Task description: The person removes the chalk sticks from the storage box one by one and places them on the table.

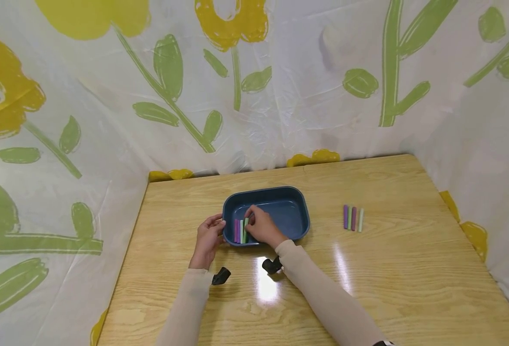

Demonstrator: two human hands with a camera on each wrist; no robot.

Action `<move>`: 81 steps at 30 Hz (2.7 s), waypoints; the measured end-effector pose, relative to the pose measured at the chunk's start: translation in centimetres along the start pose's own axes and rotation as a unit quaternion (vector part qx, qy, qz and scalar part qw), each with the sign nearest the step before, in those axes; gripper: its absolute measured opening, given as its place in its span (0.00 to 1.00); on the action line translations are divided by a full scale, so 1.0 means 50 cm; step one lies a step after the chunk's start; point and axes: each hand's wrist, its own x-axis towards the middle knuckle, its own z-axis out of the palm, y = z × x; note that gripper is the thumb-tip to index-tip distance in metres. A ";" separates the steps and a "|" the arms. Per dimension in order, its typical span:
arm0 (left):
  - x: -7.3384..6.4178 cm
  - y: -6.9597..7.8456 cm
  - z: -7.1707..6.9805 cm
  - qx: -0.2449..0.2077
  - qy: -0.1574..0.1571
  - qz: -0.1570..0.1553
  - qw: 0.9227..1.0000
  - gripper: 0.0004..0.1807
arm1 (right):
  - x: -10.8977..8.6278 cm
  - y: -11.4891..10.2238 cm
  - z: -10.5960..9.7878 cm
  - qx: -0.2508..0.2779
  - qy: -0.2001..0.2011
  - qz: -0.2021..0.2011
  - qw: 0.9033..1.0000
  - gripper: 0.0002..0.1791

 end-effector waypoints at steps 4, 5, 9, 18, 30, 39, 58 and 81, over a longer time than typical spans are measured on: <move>0.000 -0.001 -0.001 0.002 0.006 0.004 1.000 0.17 | -0.008 -0.005 -0.005 0.043 0.041 -0.021 0.998 0.12; 0.000 -0.001 -0.001 0.003 0.006 0.005 1.000 0.17 | -0.010 -0.007 -0.006 0.053 0.051 -0.028 0.997 0.13; 0.000 -0.004 -0.003 0.003 0.004 0.005 1.000 0.17 | -0.021 -0.010 -0.019 0.076 0.080 -0.057 0.992 0.14; -0.008 -0.005 -0.004 0.003 0.003 0.005 1.000 0.19 | -0.065 0.002 -0.098 0.072 0.118 -0.082 0.987 0.16; -0.001 -0.007 0.003 -0.004 -0.002 0.017 1.000 0.18 | -0.137 0.083 -0.237 0.099 0.192 -0.057 0.975 0.17; -0.001 -0.009 0.005 -0.008 -0.005 0.015 1.000 0.18 | -0.191 0.141 -0.300 0.090 0.217 -0.048 0.971 0.19; -0.002 -0.006 0.000 -0.008 -0.003 0.015 1.000 0.19 | -0.261 0.246 -0.401 -0.009 0.261 0.038 0.964 0.22; -0.001 -0.009 0.000 -0.003 0.001 0.011 1.000 0.18 | -0.255 0.292 -0.421 -0.096 0.272 0.091 0.953 0.20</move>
